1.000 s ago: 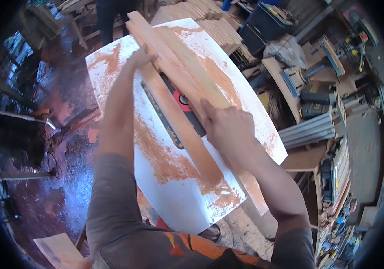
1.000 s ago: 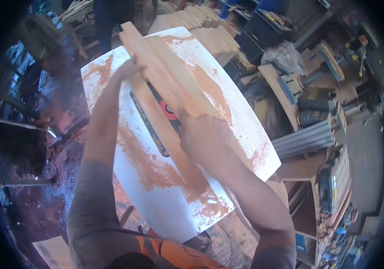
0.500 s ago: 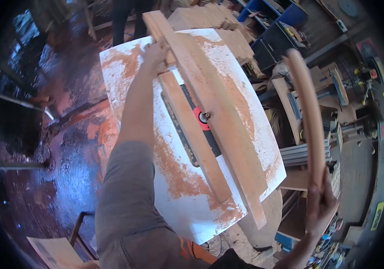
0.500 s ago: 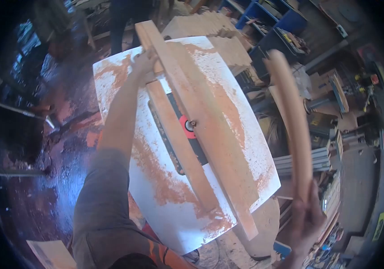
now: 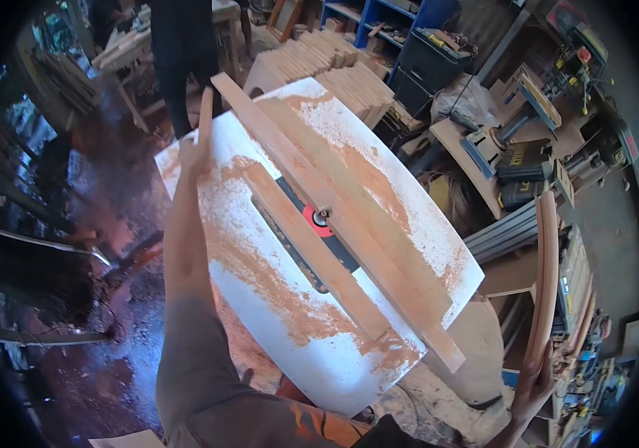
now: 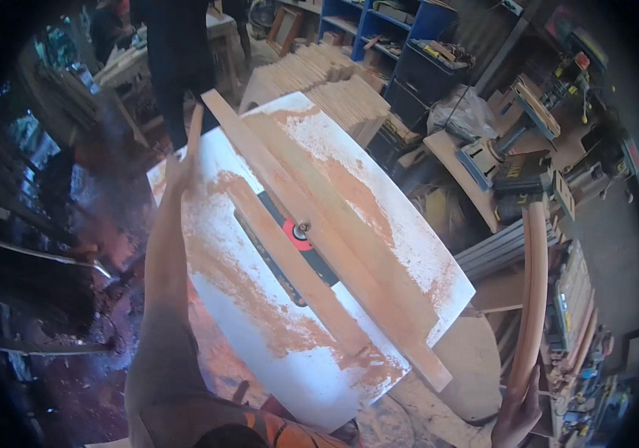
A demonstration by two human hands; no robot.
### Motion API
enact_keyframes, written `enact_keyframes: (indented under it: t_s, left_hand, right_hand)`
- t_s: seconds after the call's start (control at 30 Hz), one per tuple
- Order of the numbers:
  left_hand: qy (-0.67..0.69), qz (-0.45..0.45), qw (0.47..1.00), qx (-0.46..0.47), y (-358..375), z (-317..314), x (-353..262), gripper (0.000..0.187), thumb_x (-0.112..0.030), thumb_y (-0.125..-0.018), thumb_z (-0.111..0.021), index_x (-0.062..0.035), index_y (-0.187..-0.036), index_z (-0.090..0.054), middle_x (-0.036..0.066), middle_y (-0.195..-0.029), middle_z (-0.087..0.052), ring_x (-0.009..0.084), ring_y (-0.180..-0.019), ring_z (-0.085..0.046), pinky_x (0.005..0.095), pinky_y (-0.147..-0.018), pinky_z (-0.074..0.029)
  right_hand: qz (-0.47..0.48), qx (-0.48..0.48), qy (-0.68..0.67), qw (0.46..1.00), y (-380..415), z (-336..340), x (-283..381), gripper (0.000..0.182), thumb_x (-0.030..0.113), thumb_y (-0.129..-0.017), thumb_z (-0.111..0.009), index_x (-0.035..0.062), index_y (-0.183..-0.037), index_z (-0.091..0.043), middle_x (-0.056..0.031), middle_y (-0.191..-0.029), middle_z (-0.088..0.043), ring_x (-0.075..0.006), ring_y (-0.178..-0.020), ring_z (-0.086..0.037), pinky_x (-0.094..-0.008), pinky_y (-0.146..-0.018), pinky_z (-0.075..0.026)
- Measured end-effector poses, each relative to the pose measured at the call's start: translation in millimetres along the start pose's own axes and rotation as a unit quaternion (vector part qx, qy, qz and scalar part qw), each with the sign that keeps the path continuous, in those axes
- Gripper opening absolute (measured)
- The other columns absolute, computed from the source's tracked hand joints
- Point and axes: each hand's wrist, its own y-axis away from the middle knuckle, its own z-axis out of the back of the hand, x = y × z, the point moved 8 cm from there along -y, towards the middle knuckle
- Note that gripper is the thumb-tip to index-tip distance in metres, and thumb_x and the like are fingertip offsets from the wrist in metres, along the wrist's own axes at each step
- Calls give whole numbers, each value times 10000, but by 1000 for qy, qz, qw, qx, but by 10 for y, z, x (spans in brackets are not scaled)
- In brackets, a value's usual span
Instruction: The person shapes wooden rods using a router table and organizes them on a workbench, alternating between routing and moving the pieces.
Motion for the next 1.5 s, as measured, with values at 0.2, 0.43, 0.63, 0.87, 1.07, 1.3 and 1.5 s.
enact_keyframes:
  t_s: [0.2, 0.43, 0.63, 0.87, 1.07, 1.3, 1.5]
  left_hand:
    - [194, -129, 972, 5, 1616, 1201, -63, 471, -342, -994, -624, 35, -1267, -548, 128, -1040, -670, 168, -1011, -646, 314, -790, -533]
    - [195, -165, 965, -52, 3346, 2012, -1286, 440, -349, -1068, -564, 20, -1308, -585, 49, -1028, -648, 124, -888, -616, 312, -779, -523]
    - [-109, -595, 760, 239, 5949, 894, -2333, 482, -270, -903, -724, -77, -1335, -629, 99, -1217, -659, 340, -1163, -569, 490, -1048, -398]
    - [-136, -613, 647, 431, 6978, -379, -2147, 492, -242, -905, -705, -207, -1391, -634, 78, -1314, -591, 317, -1312, -451, 489, -1148, -316]
    - [-191, -608, 610, 472, 6769, -841, -2196, 528, -199, -882, -745, -232, -1397, -633, 115, -1447, -496, 357, -1397, -368, 463, -1195, -282]
    - [-148, -479, 821, 276, 6700, -440, -2036, 829, -369, -829, -821, -31, -1493, -455, 279, -1492, -398, 483, -1421, -305, 548, -1215, -231]
    - [-172, -310, 886, 298, 7173, -710, -1565, 1347, -689, -735, -800, 187, -1534, -161, 415, -1621, -122, 526, -1544, -35, 674, -1212, 4]
  right_hand:
    - [4, 50, -148, 988, -63, -177, -422, 558, 152, -1048, -541, -151, -1494, -400, -181, -1226, -668, -151, -1045, -604, -273, -880, -487]
    - [85, 64, -196, 975, 100, -157, -761, 541, 204, -1028, -630, -84, -1467, -503, -18, -975, -685, -54, -817, -538, -200, -709, -436]
    - [-47, 104, -246, 963, 790, 245, -1713, 533, 215, -1028, -624, -47, -1479, -515, -42, -1080, -693, -69, -884, -560, -214, -784, -458]
    - [16, 21, -231, 973, 1354, 672, -2305, 532, 173, -1020, -669, -84, -1459, -514, 19, -822, -675, -29, -648, -451, -208, -563, -365]
    - [-80, 77, -236, 966, 1620, 621, -2667, 527, 196, -1022, -675, -82, -1446, -530, -27, -896, -724, -38, -729, -522, -214, -646, -465]
    - [-32, 195, -154, 968, 1625, 592, -2503, 465, 123, -975, -724, -104, -1362, -601, -101, -886, -754, -63, -745, -562, -243, -673, -492]
    - [138, 271, 12, 953, 1462, 930, -2435, 434, 145, -842, -820, 101, -1266, -741, -154, -699, -640, -297, -567, -615, -350, -565, -481]
